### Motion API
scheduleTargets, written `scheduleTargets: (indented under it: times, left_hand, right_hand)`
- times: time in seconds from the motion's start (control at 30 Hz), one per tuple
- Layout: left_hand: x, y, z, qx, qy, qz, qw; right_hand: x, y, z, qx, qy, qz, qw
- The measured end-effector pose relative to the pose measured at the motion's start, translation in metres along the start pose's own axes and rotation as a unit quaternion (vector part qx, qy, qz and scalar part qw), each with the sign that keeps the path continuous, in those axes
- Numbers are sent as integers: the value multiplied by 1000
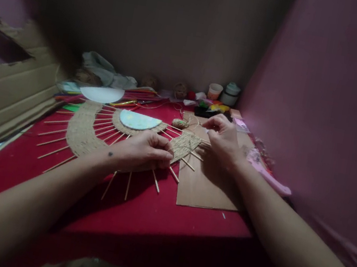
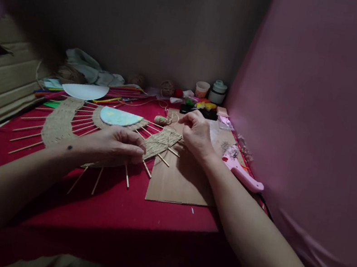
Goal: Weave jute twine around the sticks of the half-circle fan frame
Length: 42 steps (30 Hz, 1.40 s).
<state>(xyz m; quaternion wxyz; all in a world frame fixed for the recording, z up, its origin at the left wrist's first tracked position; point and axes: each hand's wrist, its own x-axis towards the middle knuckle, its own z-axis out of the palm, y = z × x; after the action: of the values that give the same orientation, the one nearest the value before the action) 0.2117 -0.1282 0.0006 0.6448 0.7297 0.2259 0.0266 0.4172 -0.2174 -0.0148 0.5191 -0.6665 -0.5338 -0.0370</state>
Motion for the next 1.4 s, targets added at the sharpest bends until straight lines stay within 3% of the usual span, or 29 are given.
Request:
scheduleTargets:
  times: [0.13, 0.27, 0.33, 0.5, 0.63, 0.7, 0.83, 0.93, 1.1, 1.27, 1.4]
  left_hand:
    - [-2, 3, -1, 11, -9, 13, 1000]
    - [-5, 5, -6, 83, -27, 22, 996]
    - [-6, 5, -8, 110, -54, 18, 992]
    - [-10, 8, -4, 165, -121, 27, 978]
    - [-15, 14, -2, 211, -137, 33, 967]
    - [-18, 15, -3, 231, -132, 65, 962]
    - [-21, 12, -4, 272, -70, 163, 946]
    - [-24, 10, 0, 255, -80, 136, 954]
    - [-31, 7, 20, 244, -97, 98, 960]
    - [-39, -3, 41, 322, -61, 167, 930]
    - [-44, -13, 44, 400, -45, 228, 887]
  right_hand:
    - [-12, -18, -13, 16, -127, -46, 991]
    - [-13, -23, -17, 96, -314, -39, 944]
    - [-15, -22, -13, 111, -348, -61, 929]
    - [-24, -18, 3, 110, -373, -117, 914]
    - [-27, -16, 10, 67, -378, -143, 912]
    - [-27, -15, 11, 60, -380, -131, 914]
    - [-27, -13, 10, 112, -391, -72, 911]
    - [-28, -14, 10, 121, -375, -66, 916]
    - [-29, -19, 9, 55, -366, -122, 921]
    - [-27, -20, 9, 49, -380, -131, 914]
    - [-27, -17, 10, 71, -378, -127, 914]
